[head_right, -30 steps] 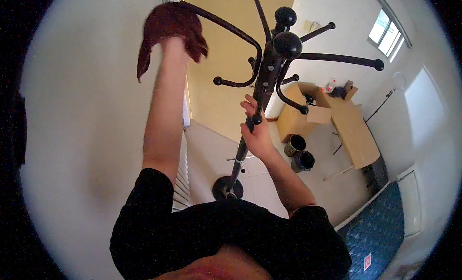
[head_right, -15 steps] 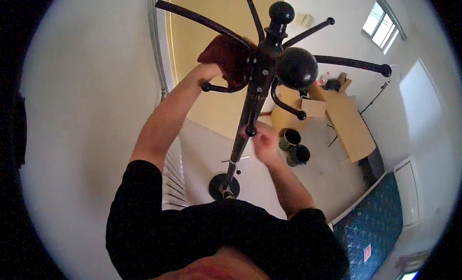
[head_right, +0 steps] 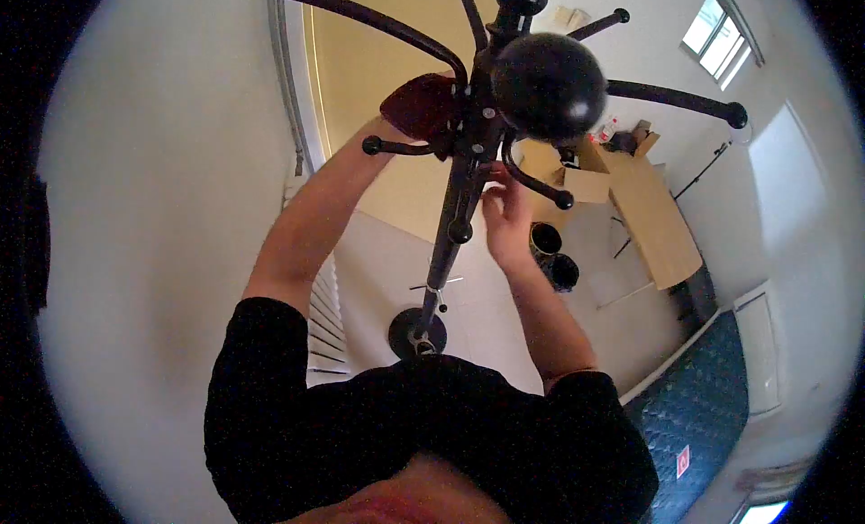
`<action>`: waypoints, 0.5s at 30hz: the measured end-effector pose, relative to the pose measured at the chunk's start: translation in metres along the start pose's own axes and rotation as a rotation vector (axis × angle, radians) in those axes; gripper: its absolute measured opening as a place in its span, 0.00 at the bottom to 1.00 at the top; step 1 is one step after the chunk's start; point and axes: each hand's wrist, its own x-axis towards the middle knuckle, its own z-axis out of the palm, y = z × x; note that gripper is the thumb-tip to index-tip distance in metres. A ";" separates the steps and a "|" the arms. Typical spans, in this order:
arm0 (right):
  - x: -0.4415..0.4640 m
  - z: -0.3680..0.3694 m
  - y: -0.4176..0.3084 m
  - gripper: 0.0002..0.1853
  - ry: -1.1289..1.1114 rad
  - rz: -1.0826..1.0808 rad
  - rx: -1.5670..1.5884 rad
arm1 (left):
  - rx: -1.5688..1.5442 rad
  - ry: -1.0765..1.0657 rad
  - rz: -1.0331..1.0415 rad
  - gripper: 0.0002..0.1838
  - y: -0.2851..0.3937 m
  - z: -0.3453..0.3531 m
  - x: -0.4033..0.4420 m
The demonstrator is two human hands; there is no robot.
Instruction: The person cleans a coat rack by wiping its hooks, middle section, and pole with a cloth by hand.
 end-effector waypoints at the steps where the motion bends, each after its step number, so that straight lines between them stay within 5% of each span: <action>1: -0.003 0.004 0.001 0.33 -0.023 0.034 0.020 | 0.010 0.023 0.021 0.20 0.001 0.004 0.001; 4: -0.009 0.017 -0.023 0.34 -0.038 -0.067 -0.164 | 0.048 0.085 0.079 0.19 0.007 0.009 0.002; 7: -0.011 0.012 -0.019 0.35 -0.071 -0.028 -0.109 | -0.332 0.095 0.138 0.18 -0.005 0.007 0.009; 9: -0.014 0.009 -0.022 0.34 -0.097 -0.010 -0.127 | -0.067 0.093 0.204 0.18 -0.008 0.009 0.009; 10: -0.013 0.008 -0.024 0.34 -0.108 -0.001 -0.138 | 0.399 0.095 0.250 0.19 0.014 0.011 0.007; 13: -0.012 0.011 -0.030 0.35 -0.080 -0.017 -0.212 | -0.380 0.094 0.110 0.23 -0.003 -0.010 0.000; 15: -0.008 0.009 -0.026 0.34 -0.104 0.009 -0.226 | -0.554 0.131 -0.030 0.19 -0.003 -0.030 0.000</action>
